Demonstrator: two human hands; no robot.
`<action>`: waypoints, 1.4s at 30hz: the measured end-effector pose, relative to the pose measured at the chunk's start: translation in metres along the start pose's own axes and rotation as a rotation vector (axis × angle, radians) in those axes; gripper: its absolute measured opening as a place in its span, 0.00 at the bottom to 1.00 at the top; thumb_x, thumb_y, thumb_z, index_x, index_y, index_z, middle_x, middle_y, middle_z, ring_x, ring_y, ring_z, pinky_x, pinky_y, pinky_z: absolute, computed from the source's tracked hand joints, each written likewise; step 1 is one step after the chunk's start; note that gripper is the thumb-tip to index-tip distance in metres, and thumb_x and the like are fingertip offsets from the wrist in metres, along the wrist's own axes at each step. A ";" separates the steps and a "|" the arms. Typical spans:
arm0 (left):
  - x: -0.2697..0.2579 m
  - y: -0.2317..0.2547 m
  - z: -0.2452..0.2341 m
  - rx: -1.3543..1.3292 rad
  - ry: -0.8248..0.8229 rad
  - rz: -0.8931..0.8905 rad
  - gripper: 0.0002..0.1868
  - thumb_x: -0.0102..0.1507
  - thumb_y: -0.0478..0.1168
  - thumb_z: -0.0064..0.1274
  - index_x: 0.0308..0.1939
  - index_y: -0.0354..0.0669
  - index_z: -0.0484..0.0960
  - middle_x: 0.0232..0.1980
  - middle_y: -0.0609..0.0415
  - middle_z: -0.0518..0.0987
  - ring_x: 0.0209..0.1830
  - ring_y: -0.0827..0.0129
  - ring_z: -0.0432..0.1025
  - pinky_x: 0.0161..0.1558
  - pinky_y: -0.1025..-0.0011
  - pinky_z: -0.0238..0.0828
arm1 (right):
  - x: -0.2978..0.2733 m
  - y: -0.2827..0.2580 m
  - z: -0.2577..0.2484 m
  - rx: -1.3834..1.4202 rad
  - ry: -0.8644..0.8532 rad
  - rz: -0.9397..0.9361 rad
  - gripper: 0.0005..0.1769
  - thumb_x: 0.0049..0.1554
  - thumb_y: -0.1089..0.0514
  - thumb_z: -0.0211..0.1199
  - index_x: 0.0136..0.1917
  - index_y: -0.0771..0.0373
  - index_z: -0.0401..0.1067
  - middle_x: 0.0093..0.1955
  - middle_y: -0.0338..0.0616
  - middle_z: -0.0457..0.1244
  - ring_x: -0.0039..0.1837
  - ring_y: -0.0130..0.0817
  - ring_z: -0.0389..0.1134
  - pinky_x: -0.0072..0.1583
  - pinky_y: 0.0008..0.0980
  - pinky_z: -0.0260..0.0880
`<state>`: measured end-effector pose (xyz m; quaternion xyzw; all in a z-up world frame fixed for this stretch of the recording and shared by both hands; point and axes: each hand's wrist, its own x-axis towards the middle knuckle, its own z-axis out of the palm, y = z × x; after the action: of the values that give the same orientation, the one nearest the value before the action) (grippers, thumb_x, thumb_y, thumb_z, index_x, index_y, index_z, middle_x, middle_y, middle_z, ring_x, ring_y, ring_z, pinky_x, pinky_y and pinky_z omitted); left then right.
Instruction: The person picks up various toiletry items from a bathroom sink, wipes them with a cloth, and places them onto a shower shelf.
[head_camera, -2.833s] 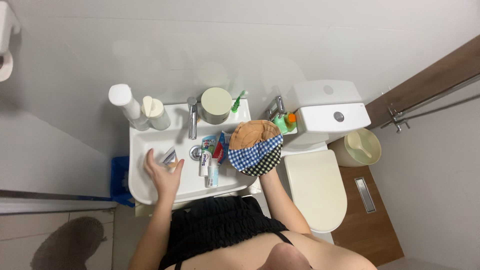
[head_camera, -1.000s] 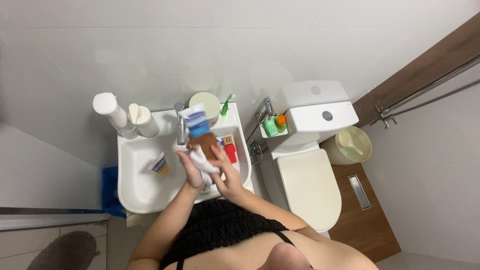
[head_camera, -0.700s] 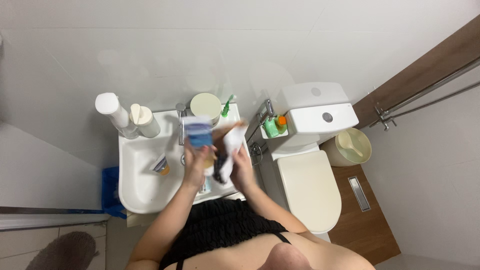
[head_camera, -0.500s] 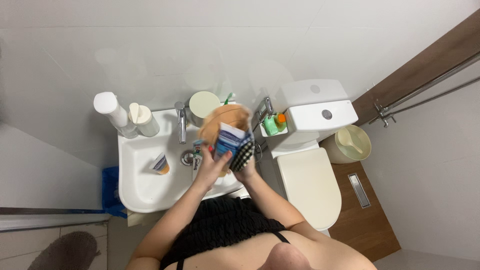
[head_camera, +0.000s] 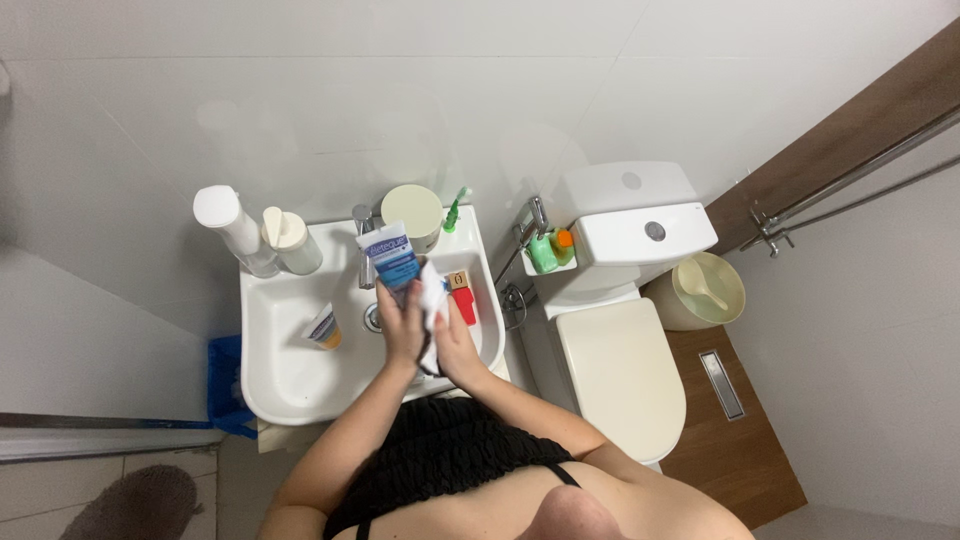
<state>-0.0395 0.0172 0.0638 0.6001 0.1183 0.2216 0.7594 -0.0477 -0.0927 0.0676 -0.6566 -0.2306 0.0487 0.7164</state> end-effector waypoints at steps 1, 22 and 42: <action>-0.005 0.003 0.004 0.036 0.010 0.066 0.30 0.67 0.53 0.58 0.63 0.37 0.66 0.52 0.49 0.80 0.49 0.63 0.77 0.54 0.68 0.75 | 0.001 0.007 -0.002 0.034 0.070 0.120 0.26 0.71 0.50 0.43 0.74 0.71 0.58 0.68 0.51 0.61 0.70 0.37 0.61 0.71 0.34 0.59; -0.023 -0.056 -0.018 0.845 -0.132 0.456 0.40 0.59 0.53 0.67 0.62 0.32 0.63 0.59 0.40 0.73 0.65 0.50 0.62 0.68 0.52 0.50 | -0.015 0.034 -0.054 0.257 0.299 0.628 0.20 0.67 0.48 0.53 0.58 0.66 0.72 0.44 0.41 0.69 0.42 0.28 0.70 0.45 0.28 0.72; -0.038 0.019 -0.038 1.209 -0.611 0.030 0.52 0.48 0.43 0.74 0.70 0.39 0.60 0.75 0.37 0.55 0.74 0.41 0.53 0.67 0.44 0.53 | -0.004 0.013 -0.041 -0.266 -0.026 0.441 0.28 0.53 0.51 0.72 0.61 0.68 0.72 0.52 0.48 0.72 0.53 0.33 0.74 0.56 0.33 0.74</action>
<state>-0.0938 0.0353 0.0694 0.9566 -0.0068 -0.0524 0.2865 -0.0319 -0.1296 0.0525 -0.7789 -0.0957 0.1814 0.5927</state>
